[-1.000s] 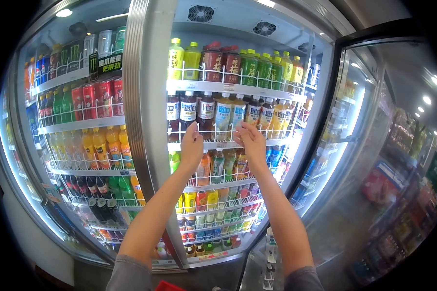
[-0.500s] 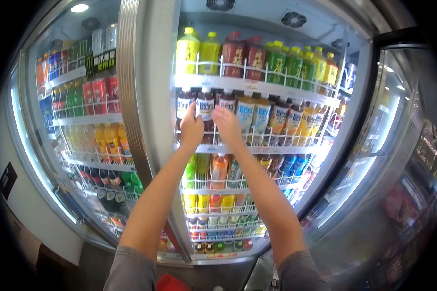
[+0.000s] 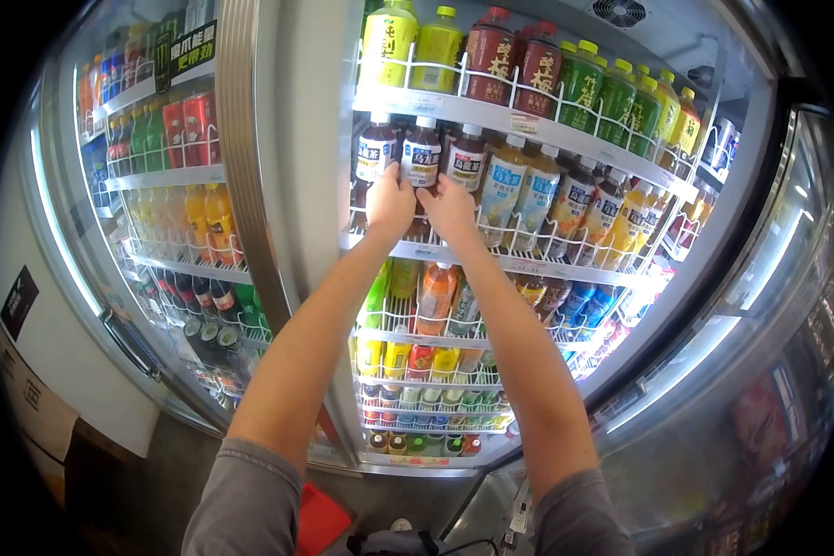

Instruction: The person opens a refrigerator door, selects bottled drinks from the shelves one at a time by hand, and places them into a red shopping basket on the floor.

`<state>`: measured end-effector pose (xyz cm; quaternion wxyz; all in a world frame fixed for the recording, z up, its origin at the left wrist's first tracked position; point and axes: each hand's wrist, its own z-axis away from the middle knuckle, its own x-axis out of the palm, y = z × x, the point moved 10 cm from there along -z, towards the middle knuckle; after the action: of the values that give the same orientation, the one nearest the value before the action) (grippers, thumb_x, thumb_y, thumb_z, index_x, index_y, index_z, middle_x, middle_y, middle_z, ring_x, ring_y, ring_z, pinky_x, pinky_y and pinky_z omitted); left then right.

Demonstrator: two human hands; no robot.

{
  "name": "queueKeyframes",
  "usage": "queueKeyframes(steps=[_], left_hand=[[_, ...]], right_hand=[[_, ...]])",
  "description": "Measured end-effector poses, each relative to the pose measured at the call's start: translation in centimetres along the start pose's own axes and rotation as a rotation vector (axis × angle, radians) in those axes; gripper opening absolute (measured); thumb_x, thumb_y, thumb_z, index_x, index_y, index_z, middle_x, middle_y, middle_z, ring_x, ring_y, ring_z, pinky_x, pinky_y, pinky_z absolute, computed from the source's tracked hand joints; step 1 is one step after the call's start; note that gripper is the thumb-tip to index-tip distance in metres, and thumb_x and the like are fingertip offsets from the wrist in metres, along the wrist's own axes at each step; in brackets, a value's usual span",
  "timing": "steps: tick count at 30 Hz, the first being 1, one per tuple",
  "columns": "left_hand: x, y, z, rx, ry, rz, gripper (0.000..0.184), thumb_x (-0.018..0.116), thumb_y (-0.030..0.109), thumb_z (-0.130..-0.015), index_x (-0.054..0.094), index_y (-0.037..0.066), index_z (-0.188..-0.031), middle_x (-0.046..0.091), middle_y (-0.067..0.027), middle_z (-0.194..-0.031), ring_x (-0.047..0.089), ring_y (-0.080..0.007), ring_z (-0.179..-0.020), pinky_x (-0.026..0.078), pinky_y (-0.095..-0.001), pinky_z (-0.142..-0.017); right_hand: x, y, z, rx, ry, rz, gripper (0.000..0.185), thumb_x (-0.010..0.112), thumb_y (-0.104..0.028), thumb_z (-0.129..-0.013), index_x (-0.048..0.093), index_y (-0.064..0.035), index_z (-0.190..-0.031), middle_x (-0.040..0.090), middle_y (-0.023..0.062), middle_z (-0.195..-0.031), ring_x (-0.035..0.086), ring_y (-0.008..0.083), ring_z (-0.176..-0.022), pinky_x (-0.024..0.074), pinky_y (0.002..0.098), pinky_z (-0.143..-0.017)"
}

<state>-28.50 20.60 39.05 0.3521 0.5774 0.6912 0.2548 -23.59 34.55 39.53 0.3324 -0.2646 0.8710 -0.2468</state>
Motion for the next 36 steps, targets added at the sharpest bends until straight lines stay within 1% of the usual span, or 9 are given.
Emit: queueKeyframes(steps=[4, 9, 15, 21, 24, 26, 27, 31, 36], left_hand=[[0.5, 0.6, 0.1, 0.028, 0.004, -0.225, 0.05, 0.056, 0.028, -0.093, 0.053, -0.002, -0.133, 0.059, -0.0219, -0.124, 0.059, -0.0384, -0.112, 0.047, -0.0445, -0.093], [0.7, 0.8, 0.6, 0.033, -0.014, -0.102, 0.067, 0.069, 0.038, -0.086, 0.05, -0.004, -0.134, 0.051, -0.0241, -0.127, 0.057, -0.0363, -0.111, 0.047, -0.0422, -0.093], [-0.5, 1.8, 1.0, 0.092, -0.075, 0.053, 0.058, 0.073, 0.026, -0.084, 0.054, -0.003, -0.131, 0.055, -0.0207, -0.122, 0.057, -0.0329, -0.11, 0.046, -0.0398, -0.094], [-2.6, 5.8, 3.1, 0.303, -0.013, 0.189, 0.054, 0.073, 0.018, -0.084, 0.054, 0.0, -0.131, 0.059, -0.0166, -0.117, 0.056, -0.031, -0.111, 0.046, -0.0382, -0.094], [-3.9, 8.4, 4.4, 0.395, 0.008, 0.266, 0.057, 0.072, 0.016, -0.085, 0.05, 0.002, -0.135, 0.06, -0.0171, -0.118, 0.059, -0.0306, -0.108, 0.047, -0.0387, -0.093], [-4.7, 10.1, 5.5, 0.279, -0.114, 0.48, 0.056, 0.072, 0.015, -0.085, 0.051, 0.003, -0.135, 0.06, -0.0174, -0.121, 0.061, -0.0311, -0.107, 0.048, -0.0396, -0.093], [-5.1, 11.2, 6.0, 0.259, -0.199, 0.43, 0.063, 0.072, 0.016, -0.087, 0.043, 0.005, -0.142, 0.06, -0.0154, -0.129, 0.058, -0.0228, -0.12, 0.044, -0.0356, -0.102], [-8.3, 13.7, 8.4, 0.49, -0.073, 0.282, 0.068, 0.076, 0.02, -0.081, 0.044, 0.004, -0.139, 0.06, -0.0171, -0.124, 0.063, -0.0272, -0.112, 0.052, -0.0372, -0.089], [-13.2, 13.4, 12.5, 0.351, -0.081, 0.429, 0.066, 0.079, 0.018, -0.079, 0.046, 0.002, -0.134, 0.059, -0.0175, -0.125, 0.063, -0.0293, -0.112, 0.052, -0.0382, -0.091]], right_hand=[[-0.2, 0.1, 0.1, -0.015, 0.058, -0.035, 0.034, 0.069, -0.017, -0.086, 0.063, 0.0042, -0.112, 0.074, 0.0137, -0.093, 0.072, 0.0205, -0.081, 0.0531, 0.0297, -0.074], [-1.2, -0.7, 1.1, 0.0, 0.114, -0.103, 0.033, 0.071, -0.018, -0.086, 0.064, 0.0035, -0.111, 0.074, 0.0114, -0.091, 0.071, 0.017, -0.081, 0.0533, 0.0271, -0.074], [-1.5, -1.0, 2.3, -0.075, 0.05, -0.466, 0.036, 0.074, -0.007, -0.083, 0.061, 0.008, -0.113, 0.073, 0.0108, -0.098, 0.07, 0.0134, -0.088, 0.0538, 0.0252, -0.075], [-3.5, -3.3, 4.5, -0.084, 0.176, -0.706, 0.045, 0.072, 0.001, -0.085, 0.053, 0.01, -0.125, 0.066, 0.0138, -0.117, 0.064, 0.0187, -0.111, 0.0517, 0.0288, -0.097], [-4.5, -3.9, 4.9, -0.152, 0.218, -0.722, 0.047, 0.068, 0.003, -0.087, 0.049, 0.0095, -0.129, 0.063, 0.0153, -0.123, 0.062, 0.0199, -0.116, 0.0498, 0.0296, -0.1], [-5.6, -6.2, 5.8, -0.127, 0.197, -0.671, 0.047, 0.066, 0.005, -0.088, 0.048, 0.0092, -0.131, 0.061, 0.0158, -0.126, 0.06, 0.0209, -0.118, 0.0486, 0.0303, -0.102], [-6.4, -7.2, 6.5, -0.142, 0.234, -0.648, 0.05, 0.068, 0.003, -0.087, 0.048, 0.0089, -0.133, 0.061, 0.0169, -0.125, 0.06, 0.0215, -0.118, 0.048, 0.0315, -0.103], [-7.8, -10.2, 9.7, -0.2, 0.295, -0.588, 0.054, 0.07, 0.0, -0.086, 0.047, 0.0068, -0.135, 0.062, 0.0162, -0.123, 0.061, 0.0229, -0.116, 0.0502, 0.0331, -0.1], [-7.0, -13.9, 14.7, -0.211, 0.286, -0.524, 0.053, 0.07, 0.004, -0.083, 0.052, 0.0032, -0.133, 0.061, 0.0138, -0.122, 0.062, 0.0228, -0.114, 0.0541, 0.0332, -0.096]])
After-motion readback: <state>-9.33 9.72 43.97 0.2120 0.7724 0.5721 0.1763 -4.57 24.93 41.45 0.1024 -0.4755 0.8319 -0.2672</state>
